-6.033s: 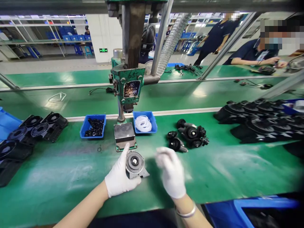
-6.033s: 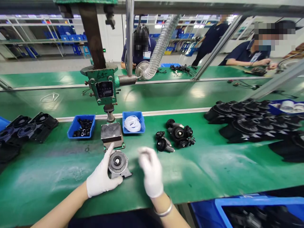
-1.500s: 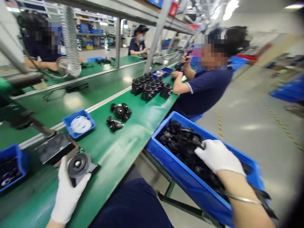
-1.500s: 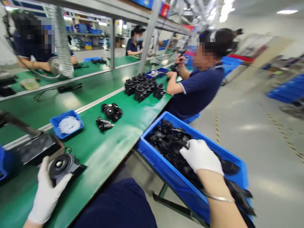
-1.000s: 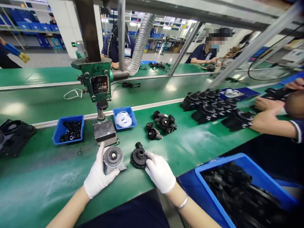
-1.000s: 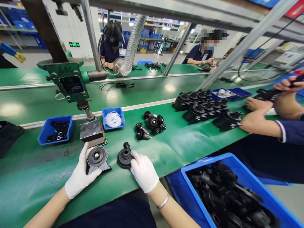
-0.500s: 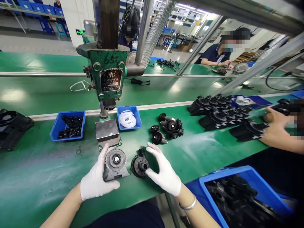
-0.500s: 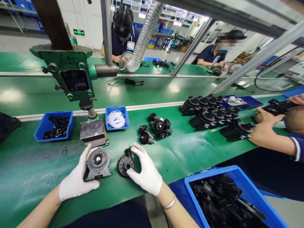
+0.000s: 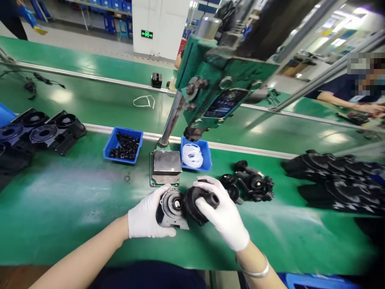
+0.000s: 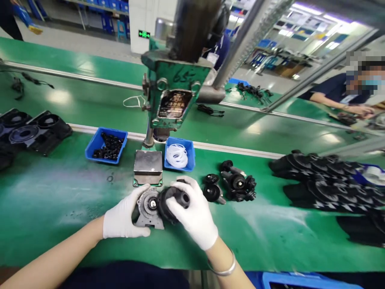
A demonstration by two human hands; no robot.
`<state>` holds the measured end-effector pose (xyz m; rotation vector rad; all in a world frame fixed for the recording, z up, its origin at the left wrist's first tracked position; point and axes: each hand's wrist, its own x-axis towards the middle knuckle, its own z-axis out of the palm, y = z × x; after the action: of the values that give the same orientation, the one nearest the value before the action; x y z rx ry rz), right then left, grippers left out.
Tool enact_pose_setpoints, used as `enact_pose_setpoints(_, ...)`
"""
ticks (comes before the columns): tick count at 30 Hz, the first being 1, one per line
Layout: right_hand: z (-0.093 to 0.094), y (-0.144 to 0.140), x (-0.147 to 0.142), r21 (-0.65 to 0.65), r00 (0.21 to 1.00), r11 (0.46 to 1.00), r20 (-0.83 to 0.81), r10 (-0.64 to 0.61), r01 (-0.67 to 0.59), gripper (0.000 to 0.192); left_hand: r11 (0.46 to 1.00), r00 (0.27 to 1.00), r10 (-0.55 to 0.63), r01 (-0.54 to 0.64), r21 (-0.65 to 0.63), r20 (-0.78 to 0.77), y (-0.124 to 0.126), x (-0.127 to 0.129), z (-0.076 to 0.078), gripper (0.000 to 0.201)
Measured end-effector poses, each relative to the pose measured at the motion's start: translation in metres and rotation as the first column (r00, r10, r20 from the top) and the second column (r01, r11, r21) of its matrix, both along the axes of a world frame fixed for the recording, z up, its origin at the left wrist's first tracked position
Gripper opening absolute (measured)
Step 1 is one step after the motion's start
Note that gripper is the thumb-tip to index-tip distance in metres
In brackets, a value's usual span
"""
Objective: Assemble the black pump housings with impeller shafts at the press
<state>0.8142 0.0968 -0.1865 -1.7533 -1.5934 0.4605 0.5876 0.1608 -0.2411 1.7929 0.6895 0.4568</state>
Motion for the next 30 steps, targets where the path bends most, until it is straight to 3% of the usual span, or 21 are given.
enact_pose_setpoints(3, 0.008, 0.011, -0.026, 0.014, 0.995, 0.998, 0.080, 0.060, -0.062, 0.026, 1.000, 0.999, -0.002, 0.001, 0.025, 0.047, 0.001, 0.001, -0.002, 0.109)
enact_pose_setpoints(7, 0.002, 0.017, -0.044, 0.037, 0.977, 0.993, 0.186, 0.107, -0.115, 0.030, 1.000, 0.998, 0.010, -0.011, 0.023, 0.058, 0.001, 0.002, -0.002, 0.110)
enact_pose_setpoints(15, 0.001, 0.017, -0.045, -0.010, 0.946, 0.991, 0.296, 0.132, -0.135, 0.035, 1.000, 0.997, 0.030, -0.031, 0.003, 0.065, 0.003, 0.004, 0.003, 0.102)
enact_pose_setpoints(21, 0.004, 0.015, -0.045, 0.011, 0.923, 0.993, 0.371, 0.105, -0.117, 0.036, 1.000, 0.998, 0.027, -0.026, -0.006, 0.051, 0.003, 0.005, -0.001, 0.116)
enact_pose_setpoints(30, 0.002, 0.016, -0.043, -0.030, 0.891, 0.984, 0.420, 0.173, -0.177, 0.039, 0.999, 0.998, 0.025, -0.026, 0.020, 0.059, 0.003, 0.005, -0.003, 0.120)
